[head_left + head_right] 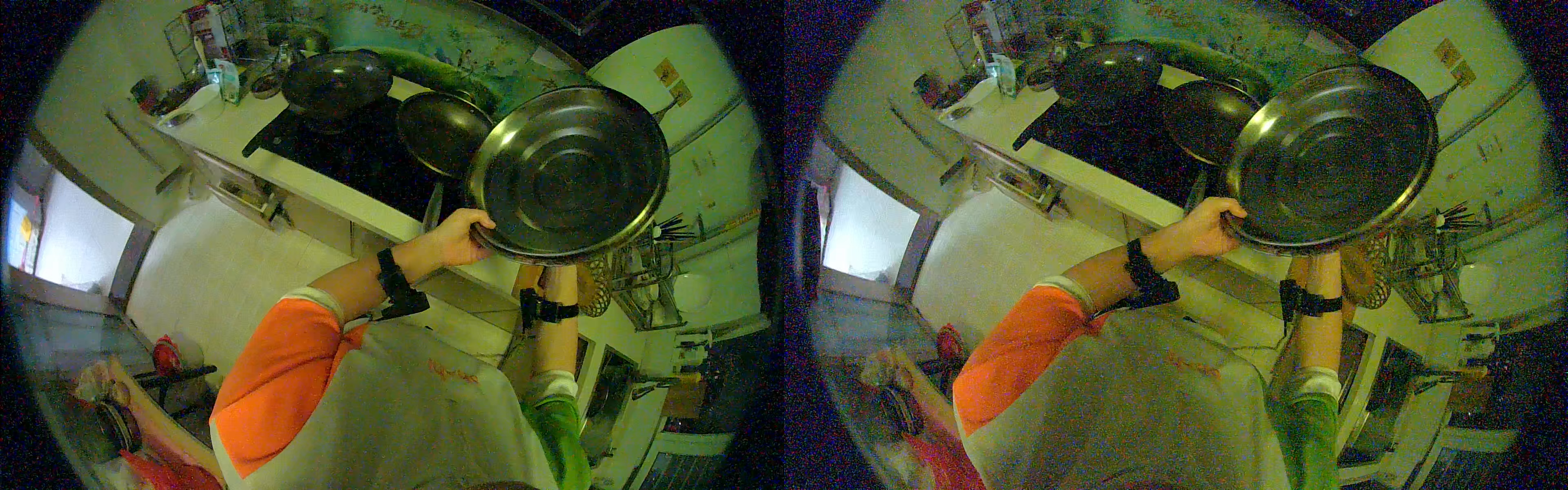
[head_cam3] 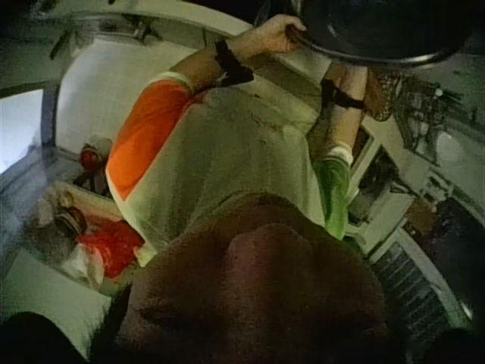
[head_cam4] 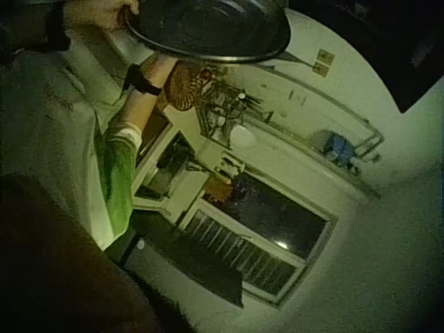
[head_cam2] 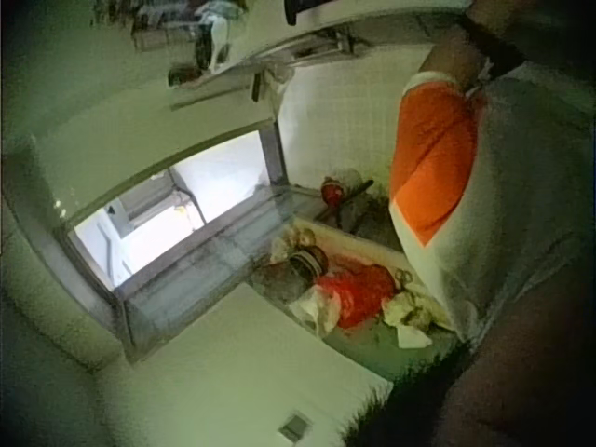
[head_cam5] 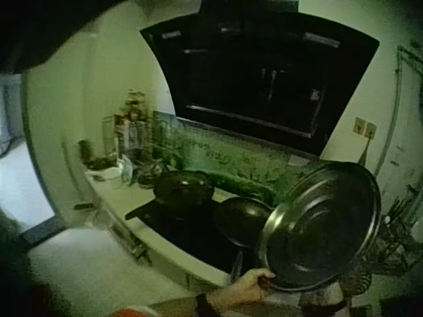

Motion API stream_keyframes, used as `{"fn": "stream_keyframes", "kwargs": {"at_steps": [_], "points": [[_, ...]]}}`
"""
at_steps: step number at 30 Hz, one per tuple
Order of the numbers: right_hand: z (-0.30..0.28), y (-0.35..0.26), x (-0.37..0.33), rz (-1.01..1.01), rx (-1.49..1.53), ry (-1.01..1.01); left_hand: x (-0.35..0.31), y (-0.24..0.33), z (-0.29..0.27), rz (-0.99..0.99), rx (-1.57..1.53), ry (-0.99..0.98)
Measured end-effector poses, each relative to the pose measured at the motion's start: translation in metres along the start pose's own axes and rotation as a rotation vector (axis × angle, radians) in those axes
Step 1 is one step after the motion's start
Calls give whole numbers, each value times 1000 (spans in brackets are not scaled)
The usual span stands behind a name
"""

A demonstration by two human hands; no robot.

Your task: The person cleans a kitchen by wiping a frying pan and a pot lid with a cloth, then washes chopsticks at the sink. They continue by wiping the range hood and surrounding wall with a paper towel.

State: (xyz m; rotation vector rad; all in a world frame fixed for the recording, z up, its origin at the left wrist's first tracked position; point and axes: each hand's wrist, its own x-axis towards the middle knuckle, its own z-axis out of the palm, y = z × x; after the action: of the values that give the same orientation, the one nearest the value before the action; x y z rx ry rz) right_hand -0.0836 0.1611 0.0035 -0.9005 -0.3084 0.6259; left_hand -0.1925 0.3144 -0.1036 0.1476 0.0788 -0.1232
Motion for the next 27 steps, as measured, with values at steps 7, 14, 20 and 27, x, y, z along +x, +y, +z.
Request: {"fn": "stream_keyframes", "kwargs": {"at_steps": [7,14,20,27], "points": [[38,19,128,-166,-105,-80,-12,73,-10,-189,73,-57],[65,69,262,-384,-1608,4,-62,153,-45,-67,216,195],[55,125,299,-347,-1815,-175,-92,208,-90,43,118,150],[45,135,313,-202,-1799,-107,-86,226,-120,2,-120,-91]]}}
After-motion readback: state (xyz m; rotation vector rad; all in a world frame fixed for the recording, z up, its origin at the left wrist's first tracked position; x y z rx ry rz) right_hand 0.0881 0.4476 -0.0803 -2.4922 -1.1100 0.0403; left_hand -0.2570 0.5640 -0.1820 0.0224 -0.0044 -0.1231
